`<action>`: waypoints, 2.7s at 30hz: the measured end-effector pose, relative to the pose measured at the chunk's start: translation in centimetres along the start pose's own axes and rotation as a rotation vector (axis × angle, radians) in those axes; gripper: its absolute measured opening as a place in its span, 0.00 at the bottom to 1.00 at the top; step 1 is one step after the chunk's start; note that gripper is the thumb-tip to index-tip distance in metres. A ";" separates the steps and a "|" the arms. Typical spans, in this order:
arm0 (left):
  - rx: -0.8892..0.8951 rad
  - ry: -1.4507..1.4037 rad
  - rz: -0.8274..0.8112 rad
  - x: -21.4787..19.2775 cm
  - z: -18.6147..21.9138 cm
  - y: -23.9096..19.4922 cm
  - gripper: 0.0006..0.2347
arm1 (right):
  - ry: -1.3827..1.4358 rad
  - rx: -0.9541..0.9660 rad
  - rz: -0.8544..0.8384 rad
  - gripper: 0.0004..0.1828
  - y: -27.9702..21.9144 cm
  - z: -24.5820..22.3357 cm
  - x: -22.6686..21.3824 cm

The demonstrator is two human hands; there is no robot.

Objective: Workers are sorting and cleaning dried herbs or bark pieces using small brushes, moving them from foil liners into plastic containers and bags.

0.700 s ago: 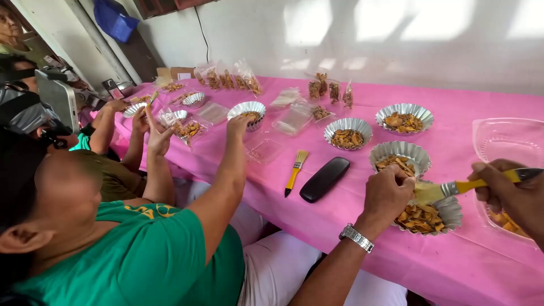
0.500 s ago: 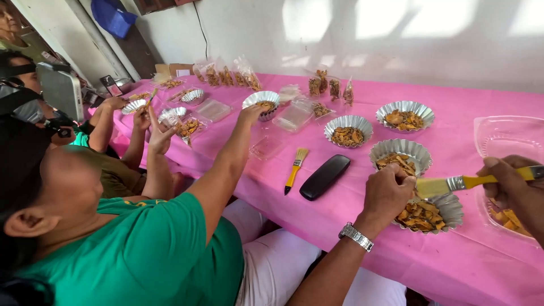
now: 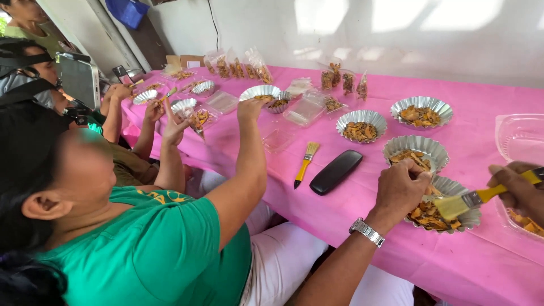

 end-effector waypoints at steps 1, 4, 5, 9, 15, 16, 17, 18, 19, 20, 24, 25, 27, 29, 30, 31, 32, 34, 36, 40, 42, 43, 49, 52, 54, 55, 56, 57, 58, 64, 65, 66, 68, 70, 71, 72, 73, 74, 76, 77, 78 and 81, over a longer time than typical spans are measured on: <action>-0.004 -0.003 0.002 0.0 0.0 -0.1 0.06 | -0.003 0.002 -0.005 0.25 2.9 2.7 -0.9; -0.022 -0.082 -0.023 0.3 -0.4 -0.2 0.05 | 0.005 0.415 -0.005 0.18 7.2 11.2 -2.2; 0.009 -0.093 -0.023 0.5 -0.3 -0.2 0.06 | 0.021 0.291 -0.022 0.24 6.7 9.9 -1.8; 0.112 0.032 0.082 0.9 -1.9 1.4 0.09 | 0.012 -0.002 -0.008 0.24 -0.8 -0.5 -0.2; -0.015 -0.219 0.042 0.6 -2.7 0.7 0.02 | 0.268 -0.191 0.258 0.13 -4.0 -6.0 -2.6; -0.008 -0.230 0.007 0.8 -2.0 0.5 0.02 | 0.253 -0.182 0.290 0.13 -4.8 -7.8 -2.9; -0.033 -0.280 -0.018 0.9 -1.7 0.4 0.04 | 0.218 -0.107 0.229 0.14 -5.2 -9.3 -2.2; -0.063 -0.324 -0.028 0.3 -1.8 0.3 0.07 | 0.192 -0.034 0.155 0.15 -5.3 -10.6 -0.7; -0.060 -0.330 -0.047 0.5 -1.0 0.0 0.07 | 0.185 -0.027 0.173 0.15 -5.6 -10.8 -1.2; -0.072 -0.328 -0.056 0.2 -0.5 -0.4 0.07 | 0.184 -0.032 0.158 0.15 -5.7 -11.2 -1.1; -0.051 -0.262 -0.103 -0.2 0.5 -1.0 0.07 | 0.273 -0.120 0.204 0.14 -4.8 -10.3 -2.0; -0.051 -0.260 -0.103 -0.3 0.7 -1.1 0.07 | 0.275 -0.120 0.203 0.14 -5.1 -11.0 -1.8; -0.053 -0.296 -0.133 0.0 1.1 -1.3 0.07 | 0.293 -0.120 0.167 0.15 -5.8 -12.3 -1.1; -0.047 -0.309 -0.124 -0.3 1.2 -1.4 0.07 | 0.244 -0.093 0.150 0.15 -5.9 -12.2 -1.0; -0.043 -0.322 -0.109 -0.5 1.3 -1.4 0.06 | 0.196 -0.068 0.128 0.14 -5.9 -12.0 -0.8; -0.042 -0.321 -0.110 -0.5 1.1 -1.5 0.06 | 0.196 -0.068 0.130 0.14 -5.8 -11.8 -0.8; -0.046 -0.324 -0.113 -0.5 1.0 -1.5 0.06 | 0.220 -0.081 0.165 0.15 -5.6 -11.6 -1.2; -0.050 -0.326 -0.116 -0.5 1.0 -1.6 0.06 | 0.244 -0.094 0.201 0.15 -5.7 -12.0 -1.5; -0.045 -0.363 -0.143 -0.3 1.3 -1.9 0.06 | 0.266 -0.100 0.185 0.15 -6.1 -13.0 -1.2; -0.016 -0.361 -0.111 -0.8 1.3 -1.7 0.05 | 0.153 -0.070 0.096 0.15 -5.4 -11.5 -0.6; -0.012 -0.345 -0.088 -0.9 1.3 -1.7 0.05 | 0.242 -0.131 0.324 0.14 -5.2 -10.3 -3.0; -0.013 -0.347 -0.091 -0.6 1.8 -1.6 0.05 | 0.240 -0.129 0.327 0.14 -4.7 -10.4 -3.7; 0.181 -0.130 -0.135 7.7 7.0 -0.1 0.04 | 0.534 -0.300 0.769 0.15 -7.1 -11.0 -12.6; 0.176 -0.116 -0.311 13.2 9.1 0.9 0.06 | 0.574 -0.322 0.865 0.16 -7.8 -10.7 -14.6; 0.236 0.115 -0.349 16.0 9.7 2.0 0.06 | 0.535 -0.341 0.875 0.12 -8.2 -10.6 -15.8; 0.232 0.117 -0.349 15.7 10.0 2.2 0.06 | 0.537 -0.337 0.874 0.12 -8.7 -10.5 -16.2; 0.212 0.125 -0.365 15.5 10.0 2.3 0.08 | 0.502 -0.356 0.880 0.13 -9.3 -10.6 -16.7; 0.192 0.132 -0.381 15.3 10.1 2.4 0.15 | 0.467 -0.376 0.887 0.14 -9.9 -10.8 -17.2; 0.191 0.134 -0.382 14.3 9.0 3.6 0.15 | 0.469 -0.375 0.888 0.14 -10.7 -10.9 -17.2; 0.206 0.323 0.101 -1.0 0.1 13.5 0.09 | 0.386 -0.086 0.795 0.16 -11.4 -6.0 -18.4; 0.135 0.407 0.185 -4.3 -2.6 15.3 0.09 | 0.360 -0.135 0.748 0.18 -11.2 -3.8 -19.1; 0.065 0.490 0.267 -7.5 -5.3 17.1 0.11 | 0.332 -0.182 0.702 0.21 -11.2 -1.5 -19.8; -0.028 0.524 0.280 -10.8 -7.5 18.0 0.08 | 0.328 -0.151 0.714 0.22 -11.4 -0.4 -19.6; -0.115 0.554 0.294 -13.4 -10.1 19.2 0.05 | 0.323 -0.125 0.730 0.22 -11.7 -1.8 -18.7; -0.137 0.553 0.305 -14.3 -11.5 20.1 0.07 | 0.298 -0.056 0.770 0.19 -12.1 -3.4 -17.9; -0.164 0.552 0.313 -15.1 -13.0 20.8 0.11 | 0.272 0.017 0.808 0.16 -12.6 -4.9 -17.1; -0.163 0.552 0.310 -15.6 -14.2 21.5 0.11 | 0.271 0.018 0.810 0.16 -12.8 -4.7 -17.1; -0.180 0.532 0.315 -16.2 -15.5 22.3 0.11 | 0.256 -0.014 0.790 0.17 -12.8 -4.8 -16.9; -0.194 0.514 0.317 -16.7 -17.1 23.5 0.15 | 0.243 -0.046 0.773 0.18 -13.2 -5.5 -16.5; -0.218 0.540 0.256 -16.3 -17.8 24.0 0.11 | 0.232 -0.044 0.769 0.17 -13.4 -6.1 -16.1; -0.241 0.566 0.194 -15.8 -18.4 24.4 0.12 | 0.222 -0.041 0.766 0.17 -13.7 -6.7 -15.8; -0.353 0.647 0.113 -15.1 -19.4 25.2 0.19 | 0.208 -0.058 0.728 0.20 -13.8 -6.7 -15.5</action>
Point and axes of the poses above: each hand's wrist, its own y-axis towards the middle knuckle, its own x-axis out of the palm, z = x × y, the point moved 9 cm from there along y, towards the middle knuckle
